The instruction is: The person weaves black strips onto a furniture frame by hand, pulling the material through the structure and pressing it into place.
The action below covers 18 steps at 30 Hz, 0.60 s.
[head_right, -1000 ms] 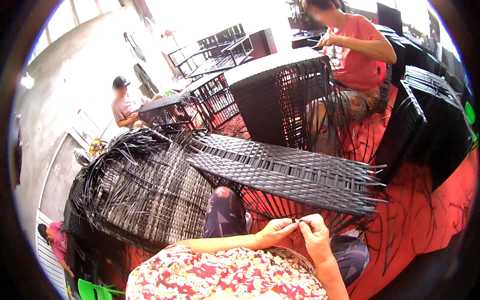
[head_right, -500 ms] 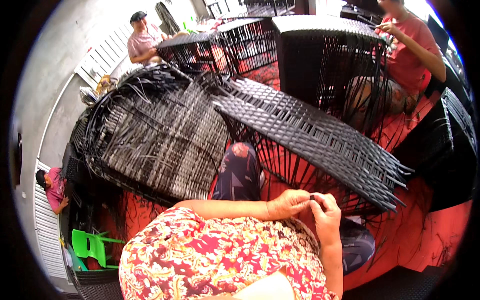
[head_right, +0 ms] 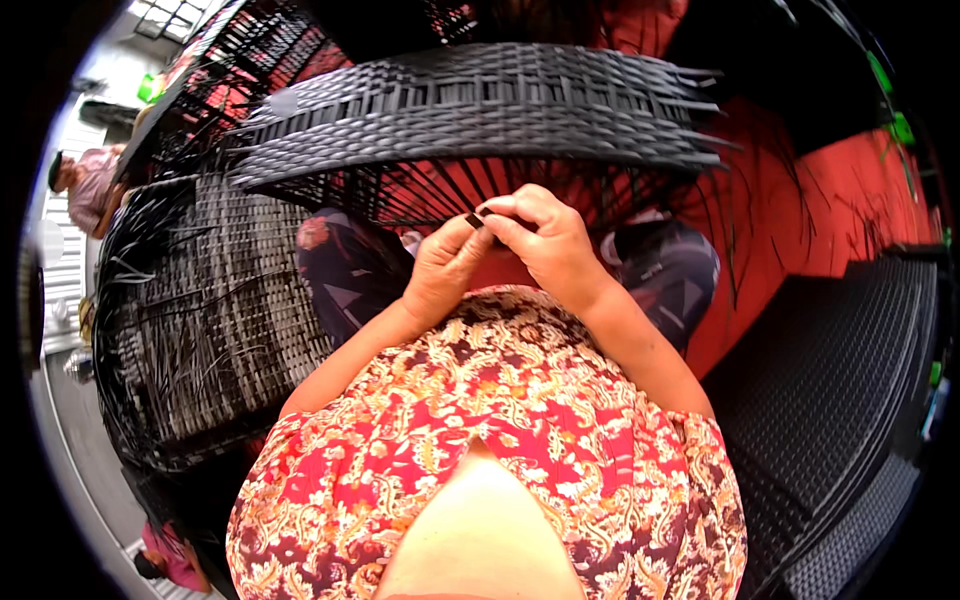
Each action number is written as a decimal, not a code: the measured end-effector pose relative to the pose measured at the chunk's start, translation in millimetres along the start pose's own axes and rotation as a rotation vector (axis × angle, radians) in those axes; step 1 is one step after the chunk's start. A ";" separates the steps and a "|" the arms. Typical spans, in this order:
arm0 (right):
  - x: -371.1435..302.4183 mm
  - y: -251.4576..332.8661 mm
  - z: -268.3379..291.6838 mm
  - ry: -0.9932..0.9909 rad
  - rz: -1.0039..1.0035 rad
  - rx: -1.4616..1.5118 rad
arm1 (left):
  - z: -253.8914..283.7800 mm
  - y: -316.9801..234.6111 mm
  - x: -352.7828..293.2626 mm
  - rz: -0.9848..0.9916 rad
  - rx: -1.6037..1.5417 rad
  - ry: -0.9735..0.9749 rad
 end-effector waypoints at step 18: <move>-4.0 -3.3 -2.6 0.100 0.021 -0.001 | -18.5 -2.1 5.3 -0.006 0.369 0.154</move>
Point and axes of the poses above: each hand's wrist, its own x-axis towards the middle knuckle, its own z-axis out of the back of the hand, y = z × x, the point moved 9 cm from there along x, towards the middle knuckle, and after that the axes turned 12 degrees about y, right-handed, at the moved point
